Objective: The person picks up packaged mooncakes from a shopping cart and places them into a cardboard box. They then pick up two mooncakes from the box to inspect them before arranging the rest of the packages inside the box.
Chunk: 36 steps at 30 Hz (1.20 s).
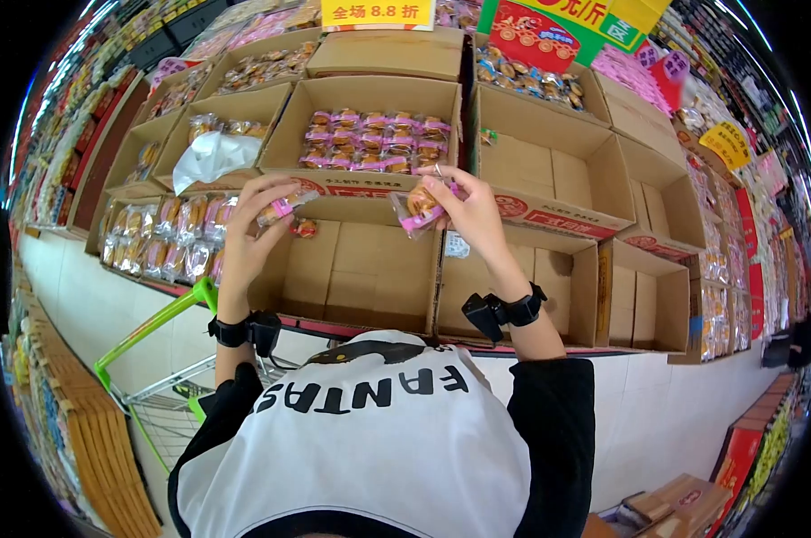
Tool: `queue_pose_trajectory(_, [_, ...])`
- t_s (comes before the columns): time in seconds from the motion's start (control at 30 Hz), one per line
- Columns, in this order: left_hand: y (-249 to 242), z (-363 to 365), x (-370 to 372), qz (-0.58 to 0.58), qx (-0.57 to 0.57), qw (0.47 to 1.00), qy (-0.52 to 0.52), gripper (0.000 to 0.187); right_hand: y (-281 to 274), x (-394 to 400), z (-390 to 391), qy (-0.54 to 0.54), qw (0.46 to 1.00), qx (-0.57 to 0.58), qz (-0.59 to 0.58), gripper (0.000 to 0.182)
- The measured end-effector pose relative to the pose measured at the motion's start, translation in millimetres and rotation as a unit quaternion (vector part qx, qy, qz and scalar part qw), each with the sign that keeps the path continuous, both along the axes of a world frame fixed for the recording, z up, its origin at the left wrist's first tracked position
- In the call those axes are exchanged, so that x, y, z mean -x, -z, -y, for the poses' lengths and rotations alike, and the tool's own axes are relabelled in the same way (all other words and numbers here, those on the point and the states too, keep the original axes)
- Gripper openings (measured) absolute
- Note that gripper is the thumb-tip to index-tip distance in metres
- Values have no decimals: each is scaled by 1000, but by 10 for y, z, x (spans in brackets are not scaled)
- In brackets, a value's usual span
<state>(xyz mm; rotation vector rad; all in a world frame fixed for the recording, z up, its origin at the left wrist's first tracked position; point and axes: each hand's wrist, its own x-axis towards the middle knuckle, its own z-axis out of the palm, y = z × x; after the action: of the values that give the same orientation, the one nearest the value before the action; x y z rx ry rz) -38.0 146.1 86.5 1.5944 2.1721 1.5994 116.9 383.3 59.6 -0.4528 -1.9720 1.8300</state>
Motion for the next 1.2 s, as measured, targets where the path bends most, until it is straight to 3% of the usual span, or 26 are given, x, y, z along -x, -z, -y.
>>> queue_pose_trajectory(0.07, [-8,-70,31,25,15,999,31,37,41,-39,-33,-2,1000,4,-8,25])
queue_pose_trajectory(0.13, [49,-161,58,166,-26,983,76,35,61,-74,-37,1,999,50,-13,28])
queue_pose_trajectory(0.17, [62,-177,98,179,-3,980,86,35,72,-94,-45,9,999,49,-13,28])
queue_pose_trajectory(0.3, [93,-260,214,120,45,985,113,45,125,-156,-54,16,994,103,-32,31])
queue_pose_trajectory(0.37, [124,-319,215,90,4,992,90,52,139,-178,-58,17,992,113,-45,31])
queue_pose_trajectory(0.53, [138,-409,178,157,-24,984,80,69,105,-234,-71,60,990,123,-35,32])
queue_pose_trajectory(0.6, [171,-425,221,49,-28,998,43,62,56,-252,-89,66,990,115,-44,31])
queue_pose_trajectory(0.63, [154,-422,236,50,-29,997,44,62,27,-260,-106,71,990,106,-56,31])
queue_pose_trajectory(0.7, [99,-406,274,-103,2,995,12,54,-21,-274,-154,89,988,102,-68,31])
queue_pose_trajectory(0.83, [85,-381,393,-121,20,992,-10,43,-191,-318,-286,133,986,53,-80,29])
queue_pose_trajectory(0.9, [99,-384,498,41,24,999,21,37,-208,-344,-412,151,985,0,-84,29])
queue_pose_trajectory(1.03, [157,-322,781,167,50,984,27,30,-312,-365,-545,202,976,16,-77,37])
queue_pose_trajectory(1.13, [157,-294,984,81,98,992,-27,29,-423,-381,-657,181,981,36,-67,37])
queue_pose_trajectory(1.17, [201,-282,1087,206,129,970,-12,29,-422,-384,-745,181,980,39,-71,38])
queue_pose_trajectory(1.2, [167,-302,1092,208,128,970,-13,29,-443,-392,-847,179,981,38,-69,38])
